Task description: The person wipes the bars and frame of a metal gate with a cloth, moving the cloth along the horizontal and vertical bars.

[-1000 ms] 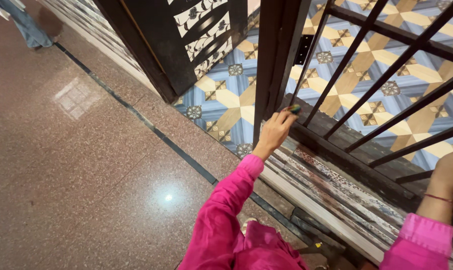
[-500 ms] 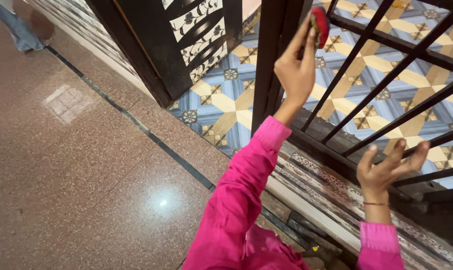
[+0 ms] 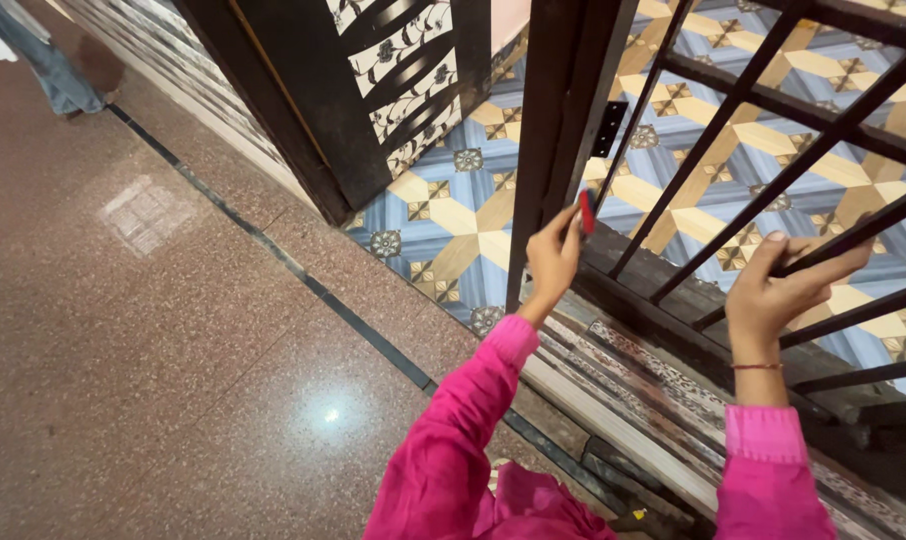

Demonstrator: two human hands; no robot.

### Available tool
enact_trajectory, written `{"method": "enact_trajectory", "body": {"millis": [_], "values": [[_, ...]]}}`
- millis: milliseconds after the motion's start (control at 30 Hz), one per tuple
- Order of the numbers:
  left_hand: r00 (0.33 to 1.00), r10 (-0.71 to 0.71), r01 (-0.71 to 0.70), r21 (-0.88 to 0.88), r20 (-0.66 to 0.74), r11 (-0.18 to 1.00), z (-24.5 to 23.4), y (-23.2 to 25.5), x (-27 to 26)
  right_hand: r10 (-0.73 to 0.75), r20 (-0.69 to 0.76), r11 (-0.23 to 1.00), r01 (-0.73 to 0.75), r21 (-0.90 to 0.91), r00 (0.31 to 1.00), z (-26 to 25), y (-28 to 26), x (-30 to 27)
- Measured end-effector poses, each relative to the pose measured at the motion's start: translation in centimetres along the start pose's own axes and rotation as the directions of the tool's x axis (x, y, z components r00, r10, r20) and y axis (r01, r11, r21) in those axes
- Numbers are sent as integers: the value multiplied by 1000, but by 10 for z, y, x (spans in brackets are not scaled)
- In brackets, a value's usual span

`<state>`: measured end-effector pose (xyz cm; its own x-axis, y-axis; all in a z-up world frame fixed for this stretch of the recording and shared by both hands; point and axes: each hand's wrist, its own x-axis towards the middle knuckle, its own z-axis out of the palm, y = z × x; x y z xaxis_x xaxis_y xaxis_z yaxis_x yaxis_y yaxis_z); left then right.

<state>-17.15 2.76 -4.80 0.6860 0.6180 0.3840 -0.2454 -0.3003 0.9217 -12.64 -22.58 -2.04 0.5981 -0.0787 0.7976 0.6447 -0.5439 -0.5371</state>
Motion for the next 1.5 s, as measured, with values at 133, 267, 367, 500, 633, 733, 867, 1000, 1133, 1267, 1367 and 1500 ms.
{"method": "enact_trajectory", "body": {"millis": [133, 267, 367, 500, 633, 733, 867, 1000, 1133, 1267, 1367, 1500], "values": [[999, -46, 42, 198, 16, 979, -4, -48, -26, 61, -77, 995, -55, 79, 995, 9, 0, -2], [998, -4, -15, 342, 56, 940, -9, -104, -60, 78, -127, 993, -65, 99, 989, 14, -5, 1], [844, -328, 115, 453, 425, 884, -14, -140, -108, 66, -111, 994, -56, 91, 992, 11, -11, 3], [627, -360, 182, 320, 691, 930, -6, -141, -184, 192, -19, 977, -189, 98, 981, -1, -32, 0], [734, -222, 202, 107, 642, 974, 25, -93, -188, 101, 128, 988, -84, -133, 987, -36, -65, -33], [714, -183, 486, -290, 676, 824, 48, -40, -162, 93, 89, 987, -80, -138, 992, -58, -93, -68], [618, -179, 680, -406, 766, 611, 50, 37, -151, 196, 152, 978, -183, -96, 969, -85, -123, -83], [424, -94, 815, -334, 901, 473, 47, 96, -134, 134, 95, 982, -119, -147, 986, -116, -125, -49], [649, 150, 40, -230, 746, 972, 41, 156, -117, -62, -30, 950, 50, -308, 998, -158, -134, -3], [850, 478, -435, -220, 219, 873, 56, 202, -89, -276, -258, 875, 131, -465, 926, -203, -142, 69], [877, 479, -457, -224, 49, 861, 83, 200, -69, -257, -324, 876, 79, -475, 910, -217, -134, 116], [807, 587, -590, -82, -62, 803, 106, 177, -54, -424, -107, 683, 240, -690, 899, -213, -116, 123]]}}
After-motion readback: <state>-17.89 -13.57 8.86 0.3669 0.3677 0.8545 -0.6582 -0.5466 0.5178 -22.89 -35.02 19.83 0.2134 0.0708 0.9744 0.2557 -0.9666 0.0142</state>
